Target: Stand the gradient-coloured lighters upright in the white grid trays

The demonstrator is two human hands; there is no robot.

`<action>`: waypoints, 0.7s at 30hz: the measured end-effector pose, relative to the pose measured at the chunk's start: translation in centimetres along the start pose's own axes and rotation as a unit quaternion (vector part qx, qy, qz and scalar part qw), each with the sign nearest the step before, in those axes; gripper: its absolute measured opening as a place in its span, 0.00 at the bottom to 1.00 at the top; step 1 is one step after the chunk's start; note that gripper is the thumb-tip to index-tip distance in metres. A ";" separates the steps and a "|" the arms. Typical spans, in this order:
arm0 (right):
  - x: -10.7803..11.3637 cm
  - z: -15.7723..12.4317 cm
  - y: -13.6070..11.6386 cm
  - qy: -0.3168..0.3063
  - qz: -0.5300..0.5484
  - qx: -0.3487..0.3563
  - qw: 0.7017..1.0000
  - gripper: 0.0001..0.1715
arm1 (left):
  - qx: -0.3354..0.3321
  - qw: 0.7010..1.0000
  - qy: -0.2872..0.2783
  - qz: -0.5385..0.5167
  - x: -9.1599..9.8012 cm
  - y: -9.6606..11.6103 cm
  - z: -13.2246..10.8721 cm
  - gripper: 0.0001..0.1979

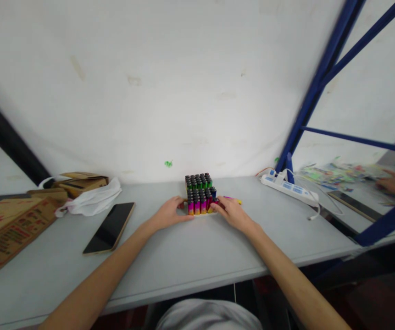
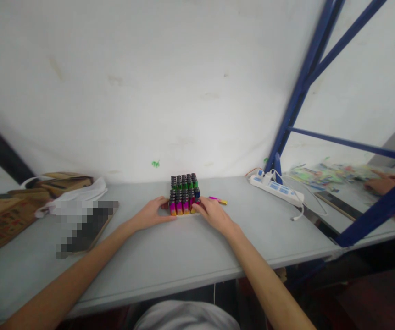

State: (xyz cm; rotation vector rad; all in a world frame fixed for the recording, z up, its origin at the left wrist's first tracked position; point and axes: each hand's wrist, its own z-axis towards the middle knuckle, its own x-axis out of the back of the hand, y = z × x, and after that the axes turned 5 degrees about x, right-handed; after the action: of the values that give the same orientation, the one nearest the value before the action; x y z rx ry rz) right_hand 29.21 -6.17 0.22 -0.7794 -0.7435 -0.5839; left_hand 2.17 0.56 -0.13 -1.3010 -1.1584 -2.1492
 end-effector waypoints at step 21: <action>0.6 0.2 0.1 -0.030 -0.065 0.019 0.997 0.19 | 0.000 1.000 0.000 0.000 0.1 0.0 0.0 0.27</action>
State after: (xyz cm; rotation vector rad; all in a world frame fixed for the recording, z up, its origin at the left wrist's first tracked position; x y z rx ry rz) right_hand 29.56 -6.06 0.74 -0.7203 -0.8628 -0.6633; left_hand 2.14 0.56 0.00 -1.3010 -1.1582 -2.1499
